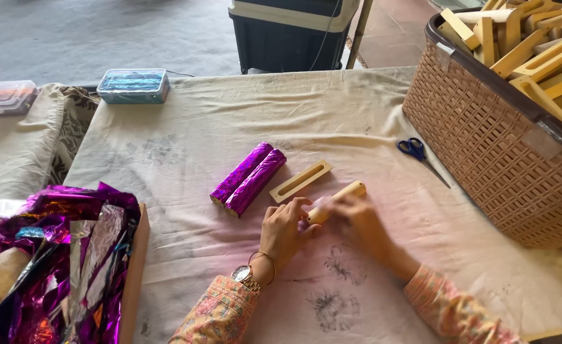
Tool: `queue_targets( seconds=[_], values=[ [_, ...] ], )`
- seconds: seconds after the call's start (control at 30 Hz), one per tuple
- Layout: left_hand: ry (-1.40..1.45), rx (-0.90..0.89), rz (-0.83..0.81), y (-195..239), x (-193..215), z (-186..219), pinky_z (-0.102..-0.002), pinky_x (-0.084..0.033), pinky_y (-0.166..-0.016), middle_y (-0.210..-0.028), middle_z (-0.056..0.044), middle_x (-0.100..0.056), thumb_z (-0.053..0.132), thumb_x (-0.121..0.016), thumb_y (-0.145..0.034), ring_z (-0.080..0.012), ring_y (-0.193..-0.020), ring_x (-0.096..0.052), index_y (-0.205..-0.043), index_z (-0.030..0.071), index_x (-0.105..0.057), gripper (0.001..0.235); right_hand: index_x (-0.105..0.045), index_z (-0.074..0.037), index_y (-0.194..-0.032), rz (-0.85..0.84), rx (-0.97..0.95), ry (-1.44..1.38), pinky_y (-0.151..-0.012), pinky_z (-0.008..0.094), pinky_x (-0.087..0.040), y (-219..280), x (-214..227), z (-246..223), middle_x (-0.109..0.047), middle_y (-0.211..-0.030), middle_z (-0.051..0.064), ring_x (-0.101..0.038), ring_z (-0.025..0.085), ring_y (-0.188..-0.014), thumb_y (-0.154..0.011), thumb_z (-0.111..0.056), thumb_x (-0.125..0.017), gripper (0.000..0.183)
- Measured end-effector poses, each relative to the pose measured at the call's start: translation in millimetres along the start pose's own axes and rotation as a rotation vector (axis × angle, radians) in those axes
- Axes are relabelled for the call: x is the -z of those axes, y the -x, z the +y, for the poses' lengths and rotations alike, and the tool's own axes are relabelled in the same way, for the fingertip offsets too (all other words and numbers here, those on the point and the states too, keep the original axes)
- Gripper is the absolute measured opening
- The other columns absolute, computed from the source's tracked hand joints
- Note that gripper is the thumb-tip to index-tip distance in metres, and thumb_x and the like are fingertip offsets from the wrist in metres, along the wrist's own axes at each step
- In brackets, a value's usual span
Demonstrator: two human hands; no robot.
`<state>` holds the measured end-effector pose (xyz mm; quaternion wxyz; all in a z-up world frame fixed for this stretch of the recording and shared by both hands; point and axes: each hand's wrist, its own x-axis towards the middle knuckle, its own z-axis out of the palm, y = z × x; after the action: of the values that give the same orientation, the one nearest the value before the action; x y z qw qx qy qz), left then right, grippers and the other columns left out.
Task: The person wraps a small wooden block in shiny purple foil, folding the edges to create a neat package. They then pick up a second wooden block from a basket and wipe it with a cloth before placing it on the table.
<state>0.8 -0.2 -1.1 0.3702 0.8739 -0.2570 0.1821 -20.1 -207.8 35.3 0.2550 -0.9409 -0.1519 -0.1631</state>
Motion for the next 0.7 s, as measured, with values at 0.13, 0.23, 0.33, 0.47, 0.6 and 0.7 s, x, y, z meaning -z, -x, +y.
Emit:
queue_targets(
  seconds=[0.13,0.23,0.33,0.47,0.6,0.7],
  values=[
    [-0.031,0.004,-0.005,-0.7,3.2,0.4,-0.038,-0.045,-0.081,-0.089,0.002,-0.073,0.034,-0.084,-0.077,-0.018,-0.085,-0.069,-0.12,0.017,-0.058,0.053,-0.074,-0.008,-0.117,0.027,0.268,-0.298,-0.083,0.033,-0.061,0.7,-4.6,-5.4,-0.074,-0.112,0.012,-0.075,0.025,-0.098,-0.082,0.002,-0.072,0.036],
    [-0.007,-0.032,0.014,-0.6,2.4,-1.6,-0.038,-0.045,-0.082,-0.089,0.002,-0.073,0.035,-0.085,-0.077,-0.0189,-0.086,-0.069,-0.12,0.016,-0.058,0.054,-0.078,-0.012,-0.111,0.104,0.204,-0.122,-0.083,0.034,-0.061,-7.4,2.2,30.6,-0.076,-0.11,0.009,-0.075,0.024,-0.094,-0.081,0.004,-0.068,0.035],
    [0.032,-0.023,0.008,2.4,1.0,0.9,-0.038,-0.045,-0.081,-0.09,0.002,-0.074,0.036,-0.085,-0.078,-0.0188,-0.085,-0.069,-0.119,0.017,-0.059,0.052,-0.079,-0.013,-0.107,0.189,0.036,0.01,-0.08,0.037,-0.06,-7.7,10.6,47.6,-0.076,-0.107,0.009,-0.073,0.027,-0.092,-0.084,0.001,-0.07,0.028],
    [0.024,-0.008,0.001,-2.4,1.9,1.2,-0.038,-0.045,-0.081,-0.091,0.002,-0.073,0.036,-0.085,-0.078,-0.0194,-0.085,-0.07,-0.118,0.017,-0.059,0.052,-0.079,-0.013,-0.106,0.181,0.1,0.105,-0.076,0.038,-0.06,-2.3,-7.7,30.7,-0.075,-0.104,0.011,-0.072,0.027,-0.085,-0.084,-0.004,-0.072,0.025],
    [-0.012,-0.012,-0.001,0.2,3.0,1.9,-0.038,-0.045,-0.082,-0.092,0.001,-0.072,0.033,-0.084,-0.077,-0.0199,-0.087,-0.07,-0.121,0.016,-0.059,0.053,-0.075,-0.008,-0.112,0.104,0.349,-0.255,-0.081,0.035,-0.062,4.8,2.5,-26.4,-0.074,-0.111,0.011,-0.074,0.026,-0.096,-0.085,-0.007,-0.071,0.026],
    [-0.003,-0.018,-0.008,-0.4,5.5,3.8,-0.038,-0.045,-0.084,-0.093,0.0,-0.072,0.033,-0.084,-0.077,-0.0211,-0.088,-0.069,-0.122,0.015,-0.059,0.054,-0.079,-0.014,-0.105,0.135,0.221,0.058,-0.074,0.036,-0.061,-1.6,-6.7,18.9,-0.075,-0.104,0.008,-0.072,0.024,-0.082,-0.083,-0.01,-0.075,0.023]
  ],
)
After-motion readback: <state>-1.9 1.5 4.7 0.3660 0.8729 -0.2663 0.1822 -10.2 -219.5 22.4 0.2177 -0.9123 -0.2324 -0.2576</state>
